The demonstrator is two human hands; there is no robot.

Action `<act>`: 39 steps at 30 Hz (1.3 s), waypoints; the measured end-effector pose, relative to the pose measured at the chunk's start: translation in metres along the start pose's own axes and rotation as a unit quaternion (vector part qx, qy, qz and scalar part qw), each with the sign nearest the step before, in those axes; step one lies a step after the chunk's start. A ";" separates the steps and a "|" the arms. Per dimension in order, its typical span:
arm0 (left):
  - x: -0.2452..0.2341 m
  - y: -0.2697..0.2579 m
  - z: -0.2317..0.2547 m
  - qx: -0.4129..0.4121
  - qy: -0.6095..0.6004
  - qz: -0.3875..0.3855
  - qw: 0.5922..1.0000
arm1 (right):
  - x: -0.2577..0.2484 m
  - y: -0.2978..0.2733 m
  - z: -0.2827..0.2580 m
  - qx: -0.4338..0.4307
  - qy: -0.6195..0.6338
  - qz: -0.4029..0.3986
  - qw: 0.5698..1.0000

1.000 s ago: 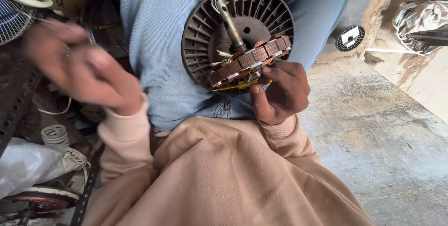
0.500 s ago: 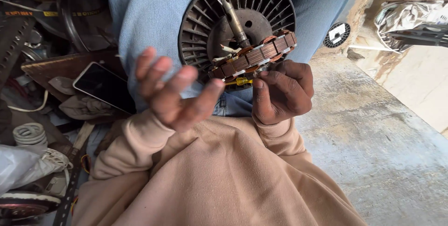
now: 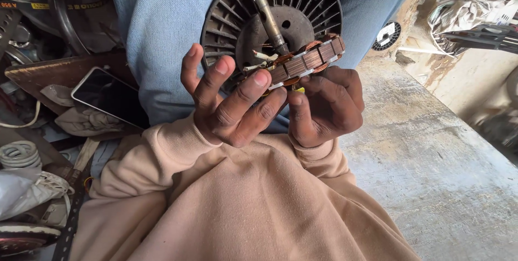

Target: Repairing and rewiring the stator of an electric fan motor using hand tools.

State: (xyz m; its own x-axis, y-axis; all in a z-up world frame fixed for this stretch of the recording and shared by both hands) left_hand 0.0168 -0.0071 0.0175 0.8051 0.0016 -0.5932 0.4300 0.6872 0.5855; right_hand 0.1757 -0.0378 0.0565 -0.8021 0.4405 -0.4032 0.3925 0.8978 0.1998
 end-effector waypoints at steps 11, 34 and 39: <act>0.003 0.004 0.004 -0.005 0.036 0.018 0.999 | -0.005 -0.003 0.000 0.066 0.011 -0.008 0.998; 0.003 0.007 0.003 0.026 0.036 0.000 0.999 | -0.006 -0.008 0.008 0.097 0.047 0.005 0.994; 0.006 0.007 0.001 0.010 0.046 0.040 0.998 | -0.005 -0.008 0.012 0.098 0.107 0.008 0.989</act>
State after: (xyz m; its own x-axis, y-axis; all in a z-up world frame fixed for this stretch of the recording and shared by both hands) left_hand 0.0248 -0.0028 0.0183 0.7973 0.1230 -0.5910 0.3739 0.6680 0.6434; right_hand 0.1822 -0.0472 0.0463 -0.8640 0.4628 -0.1984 0.4688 0.8831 0.0182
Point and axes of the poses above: each hand's wrist, its own y-axis towards the middle knuckle, its own x-axis out of the palm, z = x × y, the point moved 3 cm from there along y, towards the middle knuckle, and after that the axes turned 5 degrees about -y, right-handed, at the moved point
